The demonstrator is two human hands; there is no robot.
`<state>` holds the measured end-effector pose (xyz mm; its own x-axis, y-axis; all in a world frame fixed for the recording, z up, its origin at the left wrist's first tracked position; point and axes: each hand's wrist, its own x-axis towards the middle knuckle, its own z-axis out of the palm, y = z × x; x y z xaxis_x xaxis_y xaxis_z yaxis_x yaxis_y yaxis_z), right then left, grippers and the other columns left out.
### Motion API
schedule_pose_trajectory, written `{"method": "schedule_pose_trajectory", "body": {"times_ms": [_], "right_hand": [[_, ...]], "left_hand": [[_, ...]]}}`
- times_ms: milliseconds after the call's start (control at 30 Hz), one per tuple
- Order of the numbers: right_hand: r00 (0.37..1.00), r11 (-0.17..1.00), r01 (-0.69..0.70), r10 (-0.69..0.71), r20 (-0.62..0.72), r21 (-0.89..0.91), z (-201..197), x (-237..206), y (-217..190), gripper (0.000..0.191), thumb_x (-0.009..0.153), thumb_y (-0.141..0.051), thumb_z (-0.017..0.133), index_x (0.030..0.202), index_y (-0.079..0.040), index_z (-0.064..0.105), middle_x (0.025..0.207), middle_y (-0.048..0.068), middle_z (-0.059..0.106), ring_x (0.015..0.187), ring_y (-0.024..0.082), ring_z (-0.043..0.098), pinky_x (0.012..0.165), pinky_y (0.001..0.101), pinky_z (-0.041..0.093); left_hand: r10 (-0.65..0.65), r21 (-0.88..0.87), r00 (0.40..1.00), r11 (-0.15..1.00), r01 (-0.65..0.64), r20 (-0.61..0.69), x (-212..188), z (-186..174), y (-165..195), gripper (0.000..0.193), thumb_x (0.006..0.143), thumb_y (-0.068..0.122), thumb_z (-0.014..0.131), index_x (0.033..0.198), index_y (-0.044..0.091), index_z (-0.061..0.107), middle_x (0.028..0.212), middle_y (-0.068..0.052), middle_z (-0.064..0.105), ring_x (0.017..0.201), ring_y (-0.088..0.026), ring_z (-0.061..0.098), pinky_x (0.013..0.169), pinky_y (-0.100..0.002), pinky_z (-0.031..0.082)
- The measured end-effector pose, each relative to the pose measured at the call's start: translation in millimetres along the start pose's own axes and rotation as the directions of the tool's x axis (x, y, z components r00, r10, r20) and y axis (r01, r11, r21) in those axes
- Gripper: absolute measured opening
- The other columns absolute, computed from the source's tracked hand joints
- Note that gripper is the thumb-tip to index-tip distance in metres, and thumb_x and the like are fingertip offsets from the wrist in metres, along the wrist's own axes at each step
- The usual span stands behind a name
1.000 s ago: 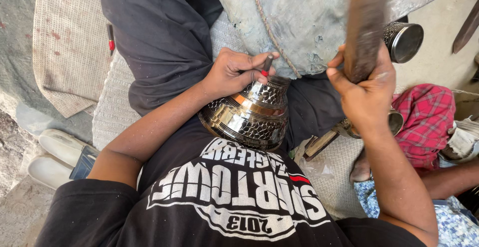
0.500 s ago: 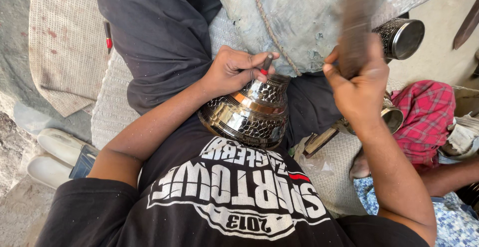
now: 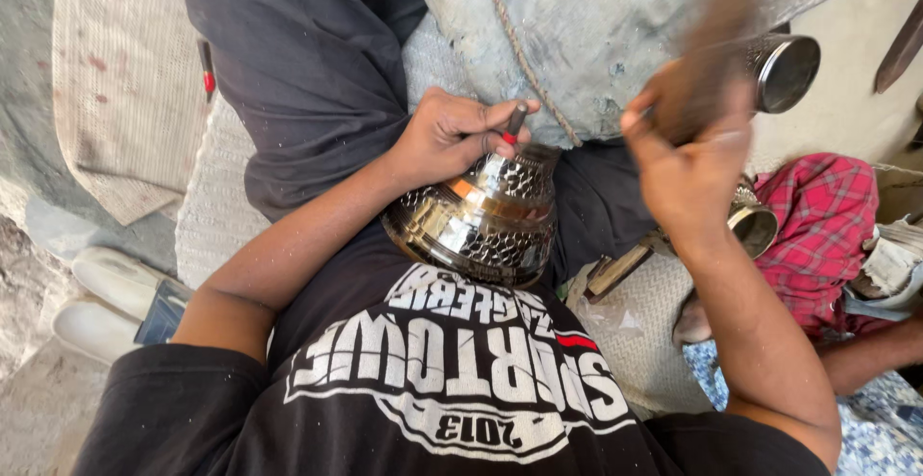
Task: The person sits on the ground with an engraved brass pot resting on their lap and repeatedly strikes a small chisel with a wooden mallet to carve decorative patterns into the metal surface. They reposition the chisel around the pot's rim and body as they work, with other brass vessels nearby.
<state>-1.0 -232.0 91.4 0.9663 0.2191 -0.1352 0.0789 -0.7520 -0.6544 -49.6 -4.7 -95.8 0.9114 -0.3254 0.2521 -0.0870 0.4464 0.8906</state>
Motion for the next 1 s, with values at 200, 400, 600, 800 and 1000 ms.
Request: {"method": "schedule_pose_trajectory", "body": {"times_ms": [200,400,600,800,1000], "right_hand": [[0.992,0.987,0.094,-0.083,-0.091,0.129,-3.5,2.2,-7.8,0.039,0.088,0.006,0.076,0.121,-0.010,0.062,0.104,0.010,0.069,0.090,0.019,0.068,0.083,0.0305,0.055],[0.998,0.984,0.050,-0.041,0.056,-0.169,-6.3,-6.8,3.4,0.042,0.081,0.001,0.072,0.121,-0.012,0.065,0.099,0.006,0.074,0.090,0.024,0.072,0.079,0.0373,0.053],[0.997,0.932,0.071,-0.059,0.046,-0.356,-9.4,-17.4,3.5,0.042,0.086,0.001,0.071,0.126,-0.013,0.067,0.106,0.010,0.072,0.095,0.029,0.073,0.082,0.0391,0.054],[0.995,0.907,0.100,-0.088,0.047,-0.410,-12.5,-29.2,-11.6,0.042,0.082,0.003,0.072,0.123,-0.009,0.066,0.105,0.014,0.071,0.096,0.036,0.070,0.079,0.0426,0.052],[0.992,0.883,0.105,-0.124,-0.011,-0.458,-10.6,-36.4,-8.4,0.042,0.083,0.003,0.074,0.122,-0.010,0.067,0.104,0.012,0.072,0.097,0.034,0.072,0.082,0.0424,0.053]], "left_hand": [[-0.030,0.049,0.999,0.998,0.030,0.015,-1.4,-0.1,-0.3,0.048,0.095,-0.008,0.073,0.137,0.011,0.063,0.113,-0.014,0.078,0.108,-0.017,0.077,0.100,-0.031,0.062],[0.021,-0.040,1.000,0.999,-0.021,0.001,0.0,0.6,-3.3,0.048,0.097,-0.011,0.069,0.139,0.011,0.061,0.110,-0.015,0.077,0.113,-0.022,0.075,0.112,-0.037,0.058],[0.085,-0.048,0.996,0.995,-0.084,0.010,0.4,1.2,-3.5,0.048,0.099,-0.013,0.069,0.140,0.011,0.062,0.100,-0.012,0.077,0.112,-0.020,0.076,0.126,-0.041,0.049],[-0.086,0.045,0.996,0.995,0.085,0.021,0.5,-0.9,-2.1,0.047,0.095,-0.008,0.071,0.137,0.010,0.062,0.106,-0.014,0.079,0.099,-0.017,0.078,0.099,-0.032,0.062],[-0.071,0.019,0.997,0.997,0.070,0.042,0.8,-2.6,-1.6,0.041,0.099,-0.005,0.068,0.137,0.010,0.062,0.108,-0.014,0.079,0.100,-0.016,0.078,0.099,-0.032,0.063]]}}
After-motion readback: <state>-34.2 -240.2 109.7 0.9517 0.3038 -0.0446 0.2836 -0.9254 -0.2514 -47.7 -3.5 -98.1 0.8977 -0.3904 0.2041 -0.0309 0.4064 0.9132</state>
